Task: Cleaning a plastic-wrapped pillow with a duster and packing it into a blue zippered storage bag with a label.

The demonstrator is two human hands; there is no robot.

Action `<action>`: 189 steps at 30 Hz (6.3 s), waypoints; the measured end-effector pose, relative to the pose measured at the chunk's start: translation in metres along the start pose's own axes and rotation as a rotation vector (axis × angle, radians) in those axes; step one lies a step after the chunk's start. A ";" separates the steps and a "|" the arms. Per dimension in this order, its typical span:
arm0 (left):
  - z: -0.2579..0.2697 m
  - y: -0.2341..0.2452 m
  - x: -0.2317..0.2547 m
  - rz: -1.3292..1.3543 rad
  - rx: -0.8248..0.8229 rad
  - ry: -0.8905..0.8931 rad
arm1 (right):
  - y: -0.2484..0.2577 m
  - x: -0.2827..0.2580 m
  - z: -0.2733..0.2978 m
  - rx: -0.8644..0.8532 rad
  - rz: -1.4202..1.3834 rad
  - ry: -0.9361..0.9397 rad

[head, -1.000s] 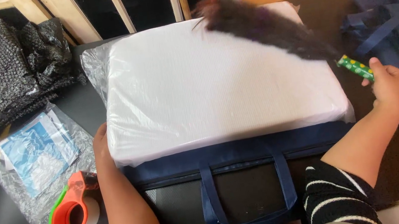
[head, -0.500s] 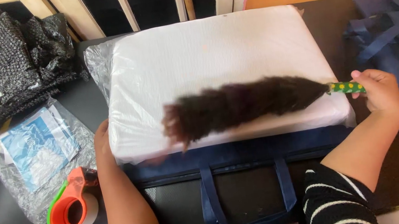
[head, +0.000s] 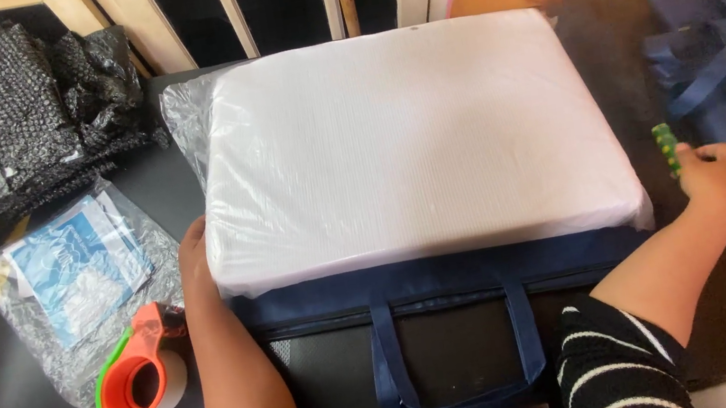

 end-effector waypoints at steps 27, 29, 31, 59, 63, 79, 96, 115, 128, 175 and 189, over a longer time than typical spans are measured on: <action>0.006 0.082 0.019 -0.167 0.740 0.034 | 0.157 -0.202 0.184 -0.496 -0.662 0.825; 0.003 0.068 0.019 -0.716 0.715 0.241 | 0.127 -0.210 0.167 -0.547 -0.471 0.496; -0.001 0.062 0.018 -1.262 0.648 0.441 | 0.103 -0.212 0.165 -0.587 -0.281 0.172; 0.026 0.074 -0.090 -1.728 -0.196 1.188 | 0.016 -0.187 0.135 -0.839 -0.064 0.038; -0.003 -0.009 -0.051 -1.527 -0.037 0.799 | -0.062 -0.153 0.059 -0.337 0.045 0.281; 0.031 -0.063 -0.074 -0.715 -0.324 0.613 | -0.012 -0.312 0.277 -0.117 -0.296 1.246; 0.175 -0.309 -0.059 -0.057 -1.559 0.454 | 0.101 -0.300 0.290 -1.009 0.766 0.490; 0.002 -0.040 -0.176 -1.292 -0.828 0.501 | -0.026 -0.274 0.328 -0.839 0.357 0.850; 0.007 -0.057 -0.166 -1.493 -0.991 0.597 | -0.017 -0.286 0.327 -0.856 0.383 0.778; 0.009 -0.007 -0.190 -1.602 -1.073 0.770 | 0.011 -0.298 0.333 -0.914 0.333 0.653; 0.003 -0.058 -0.169 -1.535 -1.048 0.726 | -0.047 -0.290 0.354 -0.815 0.215 0.944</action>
Point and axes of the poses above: each hand's wrist, its own z-axis away from the middle knuckle, its own y-axis out of the back of the hand, x = y × z, the point moved 4 cm from there along -z, towards the middle knuckle, and after that the axes turned 1 degree about -y, right-handed, at the moved point
